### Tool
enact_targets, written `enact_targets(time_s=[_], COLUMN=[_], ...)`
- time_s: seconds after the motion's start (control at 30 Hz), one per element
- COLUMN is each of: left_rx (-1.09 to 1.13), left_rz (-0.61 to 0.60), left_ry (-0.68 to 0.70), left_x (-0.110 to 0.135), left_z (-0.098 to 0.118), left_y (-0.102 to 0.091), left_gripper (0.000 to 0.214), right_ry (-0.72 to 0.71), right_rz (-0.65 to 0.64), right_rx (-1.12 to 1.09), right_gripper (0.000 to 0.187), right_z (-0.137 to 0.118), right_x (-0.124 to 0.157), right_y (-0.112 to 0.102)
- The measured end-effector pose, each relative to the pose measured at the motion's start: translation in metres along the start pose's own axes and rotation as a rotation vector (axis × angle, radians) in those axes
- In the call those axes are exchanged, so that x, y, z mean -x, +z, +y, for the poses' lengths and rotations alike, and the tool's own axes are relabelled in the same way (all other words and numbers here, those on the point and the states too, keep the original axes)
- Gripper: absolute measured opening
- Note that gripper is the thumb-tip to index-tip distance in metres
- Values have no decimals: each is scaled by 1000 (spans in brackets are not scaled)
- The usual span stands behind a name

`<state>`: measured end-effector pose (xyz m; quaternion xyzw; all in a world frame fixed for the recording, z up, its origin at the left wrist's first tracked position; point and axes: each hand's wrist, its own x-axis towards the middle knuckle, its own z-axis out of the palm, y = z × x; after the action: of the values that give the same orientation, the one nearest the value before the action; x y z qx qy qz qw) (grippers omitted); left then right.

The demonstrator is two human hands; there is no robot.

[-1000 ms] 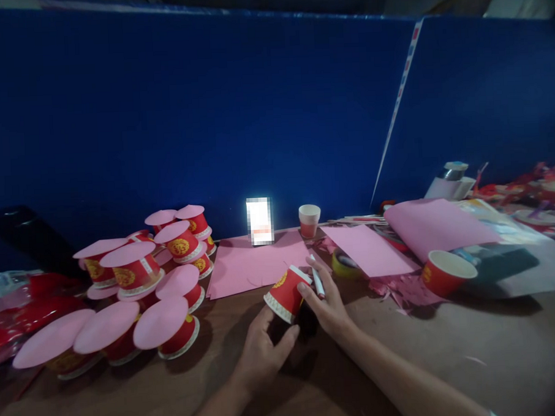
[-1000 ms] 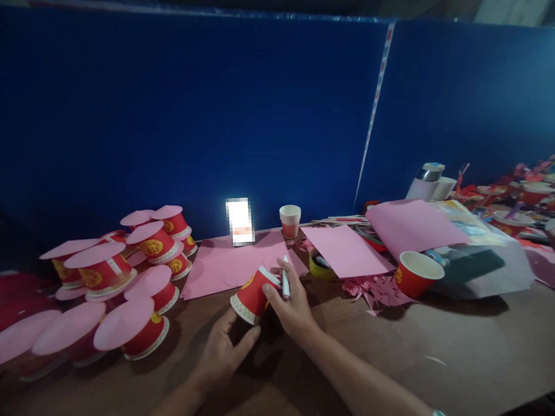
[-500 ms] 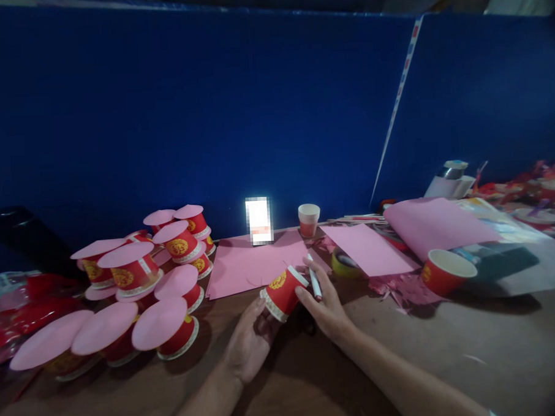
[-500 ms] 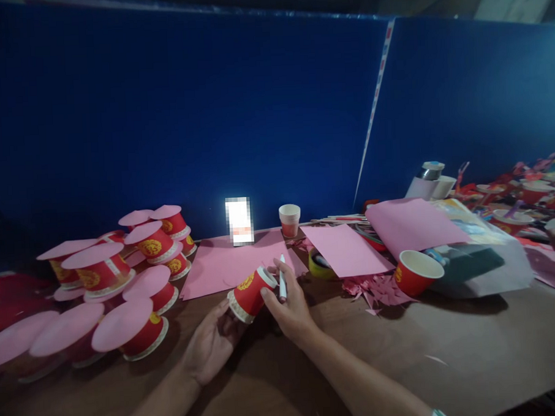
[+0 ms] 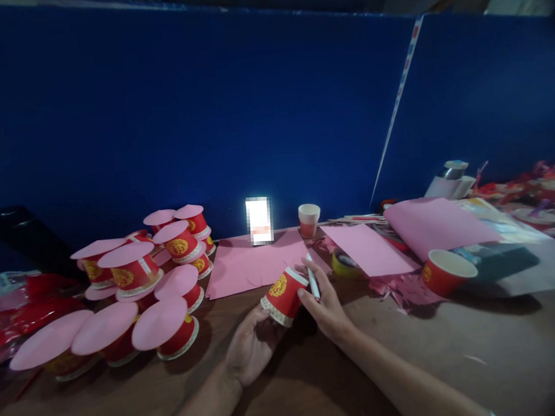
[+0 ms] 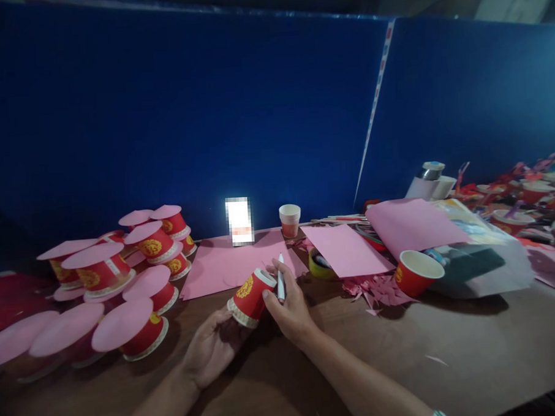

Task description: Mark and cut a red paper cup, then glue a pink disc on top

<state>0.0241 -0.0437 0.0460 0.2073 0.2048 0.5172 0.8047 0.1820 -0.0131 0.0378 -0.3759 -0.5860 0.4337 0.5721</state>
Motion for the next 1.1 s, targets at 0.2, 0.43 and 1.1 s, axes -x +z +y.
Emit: enact_targets(time_s=[0.2, 0.43, 1.1], left_rx=[0, -4, -97], left_rz=[13, -11, -102], left_ry=[-23, -14, 12], left_x=[2, 4, 1], left_z=[-1, -2, -5], left_y=[1, -3, -8], left_gripper=[46, 49, 56], right_ry=[4, 23, 43], right_rz=[-28, -57, -83], right_rx=[-29, -52, -56], right_gripper=[53, 52, 48], right_z=[4, 4, 3], right_x=[2, 2, 1], right_y=[-1, -2, -2])
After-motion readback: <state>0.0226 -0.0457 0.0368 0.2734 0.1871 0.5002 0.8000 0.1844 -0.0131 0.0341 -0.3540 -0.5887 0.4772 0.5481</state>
